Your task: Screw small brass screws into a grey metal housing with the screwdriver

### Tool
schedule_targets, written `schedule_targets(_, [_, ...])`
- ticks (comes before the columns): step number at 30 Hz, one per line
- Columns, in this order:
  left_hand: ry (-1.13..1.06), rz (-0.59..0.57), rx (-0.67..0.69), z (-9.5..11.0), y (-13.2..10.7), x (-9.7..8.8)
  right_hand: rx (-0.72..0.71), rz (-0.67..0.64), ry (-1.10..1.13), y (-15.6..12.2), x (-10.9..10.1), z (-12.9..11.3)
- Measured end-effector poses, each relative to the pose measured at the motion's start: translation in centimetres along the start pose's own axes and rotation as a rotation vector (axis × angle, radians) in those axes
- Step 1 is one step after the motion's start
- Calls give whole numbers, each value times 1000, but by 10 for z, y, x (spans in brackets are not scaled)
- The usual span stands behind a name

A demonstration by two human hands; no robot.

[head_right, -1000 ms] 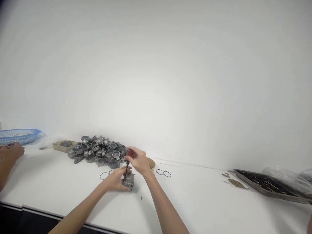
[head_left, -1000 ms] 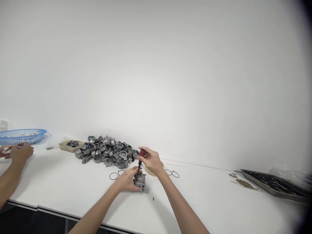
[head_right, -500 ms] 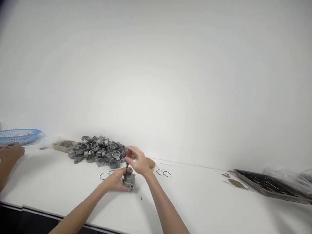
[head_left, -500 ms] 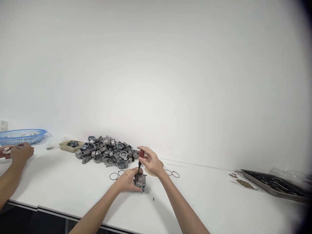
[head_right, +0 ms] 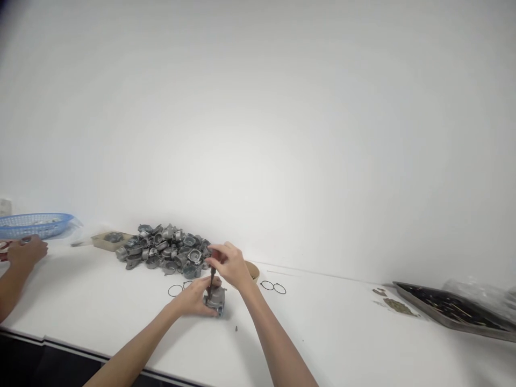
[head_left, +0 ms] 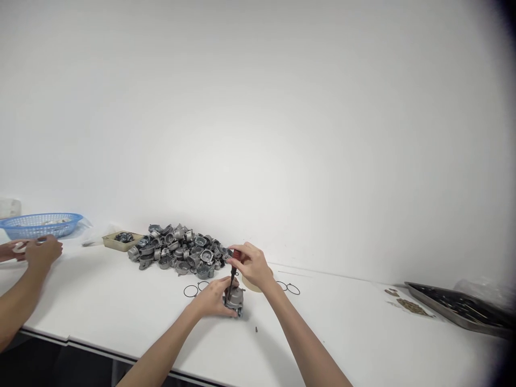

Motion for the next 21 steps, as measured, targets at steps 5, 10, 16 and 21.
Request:
schedule_targets(5, [-15, -2, -33, 1, 0, -1, 34, -225, 264, 2, 4, -1])
schedule_targets(10, [-24, -6, -52, -1, 0, -1, 78, -125, 90, 1, -1, 1])
schedule_targets(16, [-40, 0, -47, 0, 1, -1, 62, -268, 213, 1, 2, 4])
schedule_targets(21, [-44, -8, -30, 0, 2, -2, 38, -202, 93, 3, 1, 10])
Point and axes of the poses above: each hand's wrist, its own y-axis towards the middle knuckle, its own x-axis out of the palm, z = x × y, the point moved 3 cm from there along y, towards the middle knuckle, and after that the axes turned 12 degrees about -y, right-handed, at the moved point
